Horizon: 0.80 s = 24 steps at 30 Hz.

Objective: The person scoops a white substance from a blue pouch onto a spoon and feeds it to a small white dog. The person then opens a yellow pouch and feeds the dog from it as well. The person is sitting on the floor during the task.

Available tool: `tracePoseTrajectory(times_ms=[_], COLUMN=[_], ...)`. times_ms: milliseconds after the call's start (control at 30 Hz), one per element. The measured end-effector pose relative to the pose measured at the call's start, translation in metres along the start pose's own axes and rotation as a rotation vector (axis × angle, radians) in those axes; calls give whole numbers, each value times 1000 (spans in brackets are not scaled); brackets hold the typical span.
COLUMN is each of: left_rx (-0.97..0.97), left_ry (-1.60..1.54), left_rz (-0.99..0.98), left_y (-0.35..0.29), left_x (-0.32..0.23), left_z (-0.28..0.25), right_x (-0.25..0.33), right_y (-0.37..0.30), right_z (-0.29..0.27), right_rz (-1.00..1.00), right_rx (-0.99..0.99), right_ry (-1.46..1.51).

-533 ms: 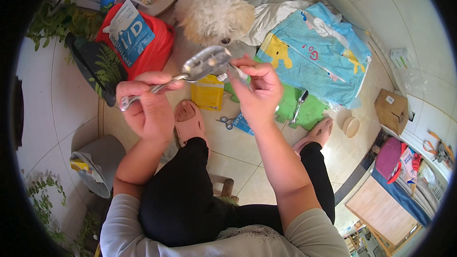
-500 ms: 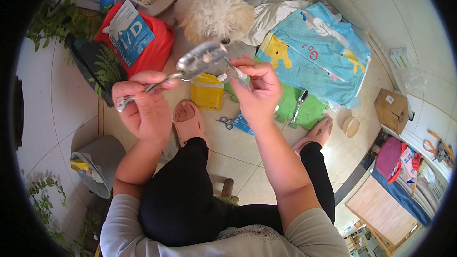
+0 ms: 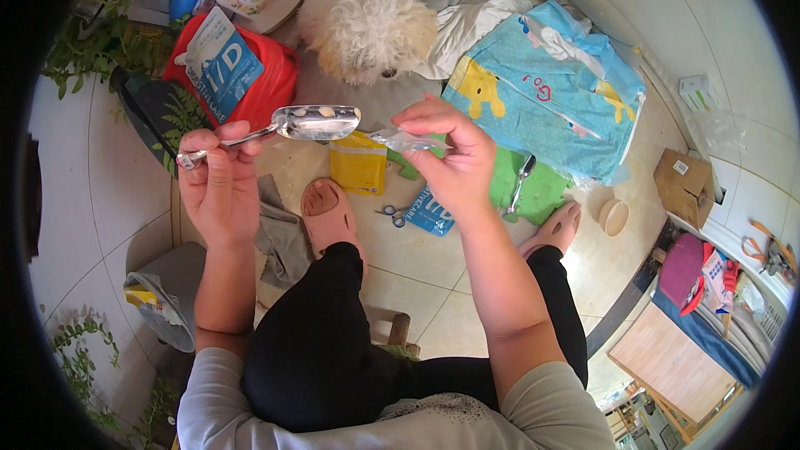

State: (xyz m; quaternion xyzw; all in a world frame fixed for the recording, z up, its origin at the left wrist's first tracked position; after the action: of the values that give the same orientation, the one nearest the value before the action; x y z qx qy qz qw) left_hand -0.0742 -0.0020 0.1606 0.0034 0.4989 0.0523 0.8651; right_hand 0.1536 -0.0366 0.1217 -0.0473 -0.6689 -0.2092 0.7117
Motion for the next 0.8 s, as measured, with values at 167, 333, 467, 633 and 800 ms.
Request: tracePoseTrajectory(times_ms=[167, 333, 467, 633, 800], left_rx=[-26, -101, -127, -137, -144], left_ry=[-52, -60, -59, -58, -33], left_rz=[-32, -94, -147, -176, -192], left_y=[0, -7, -13, -17, -21], left_x=[5, 12, 17, 20, 21], left_z=[-5, -13, -17, -18, -17], right_x=[-11, -30, -41, -54, -75], right_y=[0, -2, -3, -5, -6], right_z=[-7, -13, -15, -19, -19], right_rz=[38, 105, 151, 142, 226], right_rx=[-44, -89, -124, -130, -184], right_ry=[-58, -120, -130, -162, -238])
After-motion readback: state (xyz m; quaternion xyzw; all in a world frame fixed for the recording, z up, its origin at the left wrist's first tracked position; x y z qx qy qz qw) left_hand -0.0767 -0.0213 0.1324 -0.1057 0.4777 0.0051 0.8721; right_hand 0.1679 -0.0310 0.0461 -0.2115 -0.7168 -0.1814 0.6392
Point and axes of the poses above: each hand's wrist, its own y-axis towards the middle knuckle, its own z-axis out of the palm, x = y × z, the point moved 2 cm from there along y, towards the middle knuckle, and after that the axes turned 13 degrees about -x, right-handed, at the moved point
